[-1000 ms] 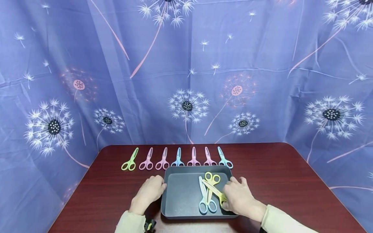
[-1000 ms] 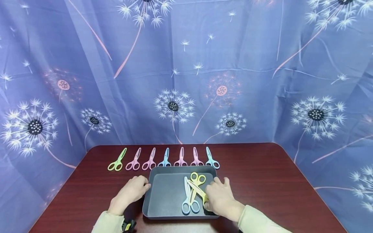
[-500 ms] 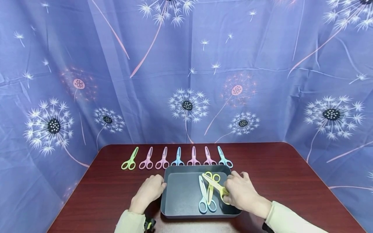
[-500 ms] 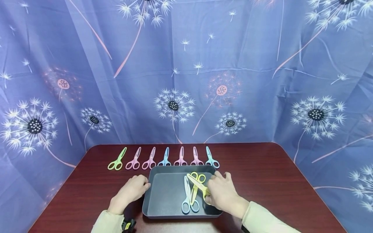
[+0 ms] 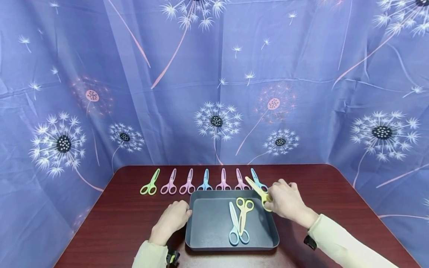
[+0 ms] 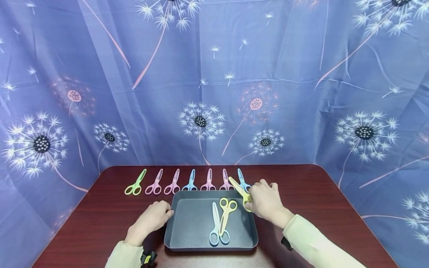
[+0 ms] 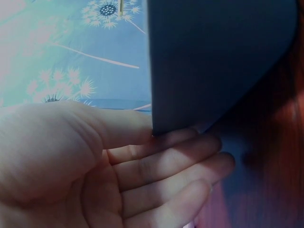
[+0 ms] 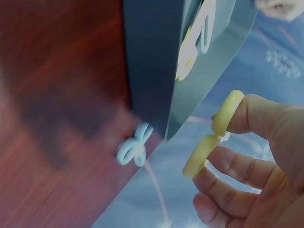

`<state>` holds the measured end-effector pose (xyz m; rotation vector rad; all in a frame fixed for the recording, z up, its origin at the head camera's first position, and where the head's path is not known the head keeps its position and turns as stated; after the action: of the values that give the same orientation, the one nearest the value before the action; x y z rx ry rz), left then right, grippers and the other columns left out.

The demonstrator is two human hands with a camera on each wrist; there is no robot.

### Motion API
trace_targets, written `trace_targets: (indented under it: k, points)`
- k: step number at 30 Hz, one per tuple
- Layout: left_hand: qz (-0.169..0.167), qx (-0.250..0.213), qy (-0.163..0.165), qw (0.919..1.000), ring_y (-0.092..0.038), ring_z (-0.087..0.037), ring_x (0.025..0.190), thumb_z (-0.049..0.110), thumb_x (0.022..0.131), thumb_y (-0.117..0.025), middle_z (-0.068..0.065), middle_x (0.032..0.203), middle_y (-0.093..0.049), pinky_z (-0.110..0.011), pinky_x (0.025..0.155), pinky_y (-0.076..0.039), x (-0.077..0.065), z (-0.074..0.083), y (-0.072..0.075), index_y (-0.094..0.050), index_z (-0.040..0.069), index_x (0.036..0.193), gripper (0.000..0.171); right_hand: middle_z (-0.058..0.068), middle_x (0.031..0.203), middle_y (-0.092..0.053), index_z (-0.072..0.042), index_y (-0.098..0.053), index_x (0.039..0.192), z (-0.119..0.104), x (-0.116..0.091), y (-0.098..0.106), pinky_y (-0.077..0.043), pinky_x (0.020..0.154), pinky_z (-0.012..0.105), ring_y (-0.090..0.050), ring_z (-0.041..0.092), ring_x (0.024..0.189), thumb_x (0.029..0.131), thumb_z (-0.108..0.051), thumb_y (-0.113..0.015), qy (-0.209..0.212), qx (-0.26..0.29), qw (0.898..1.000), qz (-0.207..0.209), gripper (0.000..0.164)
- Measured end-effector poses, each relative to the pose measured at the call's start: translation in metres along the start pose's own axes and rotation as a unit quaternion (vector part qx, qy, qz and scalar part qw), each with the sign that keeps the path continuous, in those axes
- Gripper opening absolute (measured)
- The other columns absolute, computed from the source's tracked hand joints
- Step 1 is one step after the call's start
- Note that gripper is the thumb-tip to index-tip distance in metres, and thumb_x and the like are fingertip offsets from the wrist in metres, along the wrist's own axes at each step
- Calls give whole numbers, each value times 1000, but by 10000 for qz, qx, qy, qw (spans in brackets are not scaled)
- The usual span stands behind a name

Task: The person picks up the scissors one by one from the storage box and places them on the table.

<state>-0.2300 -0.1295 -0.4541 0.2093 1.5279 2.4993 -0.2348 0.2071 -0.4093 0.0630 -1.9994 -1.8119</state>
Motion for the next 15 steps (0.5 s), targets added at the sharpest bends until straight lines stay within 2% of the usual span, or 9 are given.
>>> trace_targets:
  k: [6, 15]
  points:
    - [12, 6, 26, 10000, -38, -14, 45, 10, 92, -63, 3, 50, -38, -29, 46, -31, 0, -1, 0, -47, 14, 55, 40, -7, 59, -44, -22, -49, 52, 24, 17, -7, -34, 68, 54, -47, 21, 74, 67, -27, -77, -428, 221, 9988, -63, 33]
    - [-86, -99, 172, 9998, -37, -13, 44, 11, 93, -63, 3, 50, -36, -28, 46, -30, 1, 0, -1, -47, 14, 55, 40, 1, 64, -50, -18, -54, 55, 51, 39, -18, -34, 71, 56, -51, 29, 80, 71, -31, -75, -1222, 391, 9905, -493, 29]
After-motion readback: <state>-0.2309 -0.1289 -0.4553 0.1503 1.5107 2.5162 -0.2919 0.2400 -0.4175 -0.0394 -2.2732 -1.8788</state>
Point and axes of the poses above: each hand's wrist, its own x-axis towards the middle knuckle, its own y-axis out of the back of the hand, z = x × y, the point moved 3 cm from there along x, towards the middle knuckle
